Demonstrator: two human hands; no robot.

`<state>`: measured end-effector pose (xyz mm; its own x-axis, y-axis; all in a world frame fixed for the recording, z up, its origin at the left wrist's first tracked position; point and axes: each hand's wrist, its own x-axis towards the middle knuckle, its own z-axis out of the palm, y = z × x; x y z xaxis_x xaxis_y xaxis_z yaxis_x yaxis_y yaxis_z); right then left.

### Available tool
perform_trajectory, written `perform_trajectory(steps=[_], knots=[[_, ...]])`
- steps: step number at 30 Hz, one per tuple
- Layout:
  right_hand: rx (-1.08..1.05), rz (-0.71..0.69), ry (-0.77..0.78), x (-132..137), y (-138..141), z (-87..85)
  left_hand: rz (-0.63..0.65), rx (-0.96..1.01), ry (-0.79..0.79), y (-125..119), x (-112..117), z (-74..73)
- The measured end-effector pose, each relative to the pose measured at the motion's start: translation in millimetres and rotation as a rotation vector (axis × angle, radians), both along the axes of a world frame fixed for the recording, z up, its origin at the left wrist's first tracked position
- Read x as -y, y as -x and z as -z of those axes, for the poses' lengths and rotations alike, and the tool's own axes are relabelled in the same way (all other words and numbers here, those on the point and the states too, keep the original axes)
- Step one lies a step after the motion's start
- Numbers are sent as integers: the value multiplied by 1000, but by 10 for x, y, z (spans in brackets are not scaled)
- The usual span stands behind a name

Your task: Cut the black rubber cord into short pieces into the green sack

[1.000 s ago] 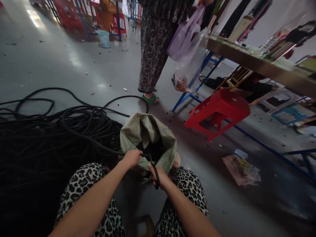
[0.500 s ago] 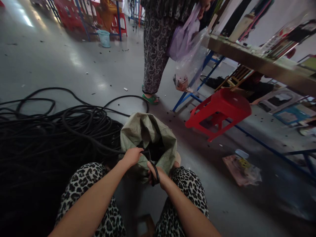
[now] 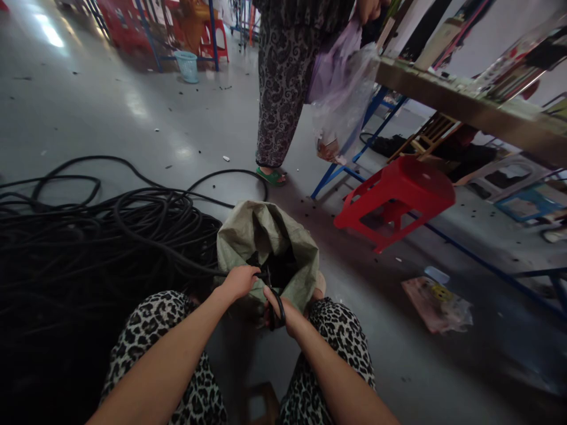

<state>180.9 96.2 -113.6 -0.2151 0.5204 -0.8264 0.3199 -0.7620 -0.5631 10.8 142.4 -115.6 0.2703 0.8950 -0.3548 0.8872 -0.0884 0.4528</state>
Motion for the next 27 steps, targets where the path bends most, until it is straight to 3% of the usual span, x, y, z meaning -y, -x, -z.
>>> perform_trajectory(steps=[13, 17, 27], knots=[[0, 48, 36, -11, -37, 101, 51, 46, 16, 3, -2, -48], [-6, 14, -15, -1, -22, 54, 43, 40, 18, -12, 5, -59], [85, 85, 14, -52, 6, -82, -8, 28, -16, 6, -15, -88]])
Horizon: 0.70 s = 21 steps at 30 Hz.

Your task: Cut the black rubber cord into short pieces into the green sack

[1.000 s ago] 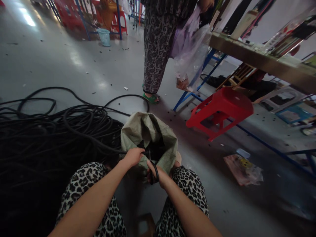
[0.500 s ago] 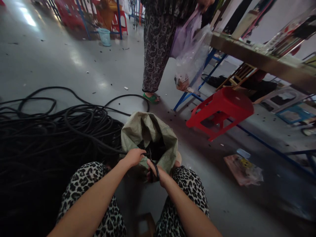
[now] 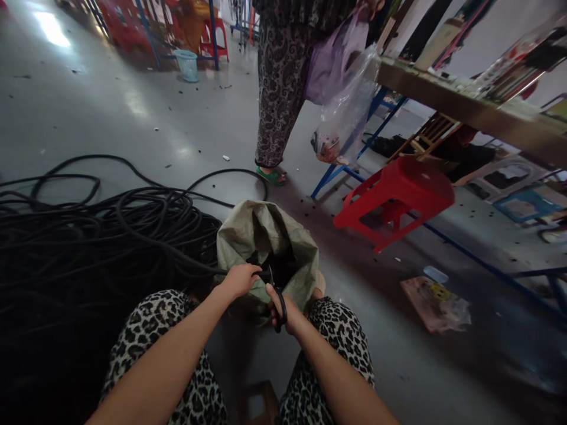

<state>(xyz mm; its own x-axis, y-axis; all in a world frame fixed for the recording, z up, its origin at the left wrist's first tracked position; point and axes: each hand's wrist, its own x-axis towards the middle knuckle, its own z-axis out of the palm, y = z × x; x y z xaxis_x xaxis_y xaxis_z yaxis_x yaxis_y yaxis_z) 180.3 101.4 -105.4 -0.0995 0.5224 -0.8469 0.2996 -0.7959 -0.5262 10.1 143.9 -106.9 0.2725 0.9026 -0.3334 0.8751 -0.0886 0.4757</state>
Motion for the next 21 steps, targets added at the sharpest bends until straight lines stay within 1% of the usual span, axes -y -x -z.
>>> perform_trajectory(steps=[3, 6, 14, 18, 21], knots=[[27, 43, 28, -29, -34, 8, -3, -40, -14, 52, -6, -31], [39, 57, 23, -37, -55, 17, 6, -52, -4, 73, -5, -43], [103, -7, -39, -18, -62, 10, -1, -63, 39, 46, -8, 1], [144, -73, -42, -12, -73, -38, 0, -76, 56, 41, -2, -16], [144, -80, -47, 2, -81, -71, 7, -102, 71, 27, 0, -42]])
